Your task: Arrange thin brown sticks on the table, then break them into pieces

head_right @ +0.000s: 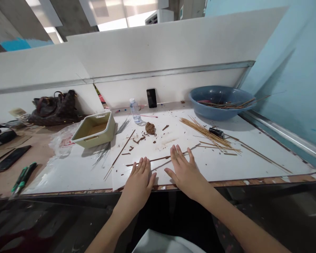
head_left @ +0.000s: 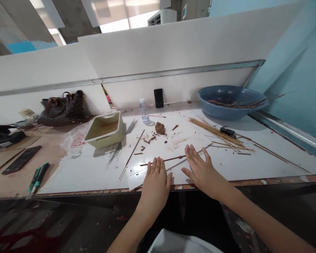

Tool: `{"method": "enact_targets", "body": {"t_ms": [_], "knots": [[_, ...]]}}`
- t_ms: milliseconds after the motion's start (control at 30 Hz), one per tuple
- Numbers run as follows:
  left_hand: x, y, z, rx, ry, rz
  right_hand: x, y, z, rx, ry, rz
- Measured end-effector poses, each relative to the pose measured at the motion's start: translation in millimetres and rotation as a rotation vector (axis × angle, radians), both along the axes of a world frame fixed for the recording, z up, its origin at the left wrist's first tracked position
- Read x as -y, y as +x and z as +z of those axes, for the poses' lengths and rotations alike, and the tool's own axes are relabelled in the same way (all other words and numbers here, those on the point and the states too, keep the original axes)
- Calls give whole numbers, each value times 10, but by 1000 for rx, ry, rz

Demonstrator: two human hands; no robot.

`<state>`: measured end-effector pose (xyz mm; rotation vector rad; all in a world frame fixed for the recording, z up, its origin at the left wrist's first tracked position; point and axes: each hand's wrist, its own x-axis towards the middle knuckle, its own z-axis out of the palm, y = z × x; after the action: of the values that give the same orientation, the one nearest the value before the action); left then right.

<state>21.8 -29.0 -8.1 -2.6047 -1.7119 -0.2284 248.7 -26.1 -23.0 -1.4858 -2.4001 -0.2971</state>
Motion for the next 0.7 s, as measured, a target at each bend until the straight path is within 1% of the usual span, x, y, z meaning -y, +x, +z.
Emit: {"method": "enact_targets", "body": {"t_ms": [167, 333, 500, 700], "knots": [[-6, 0, -34, 7, 11, 2, 61, -55, -29, 19, -10, 55], [-31, -20, 0, 4, -18, -6, 43, -91, -74, 24, -6, 18], [-56, -12, 52, 2, -40, -15, 12, -82, -82, 25, -15, 27], [-85, 27, 16, 10, -28, -6, -57, -71, -98, 23, -39, 29]]}}
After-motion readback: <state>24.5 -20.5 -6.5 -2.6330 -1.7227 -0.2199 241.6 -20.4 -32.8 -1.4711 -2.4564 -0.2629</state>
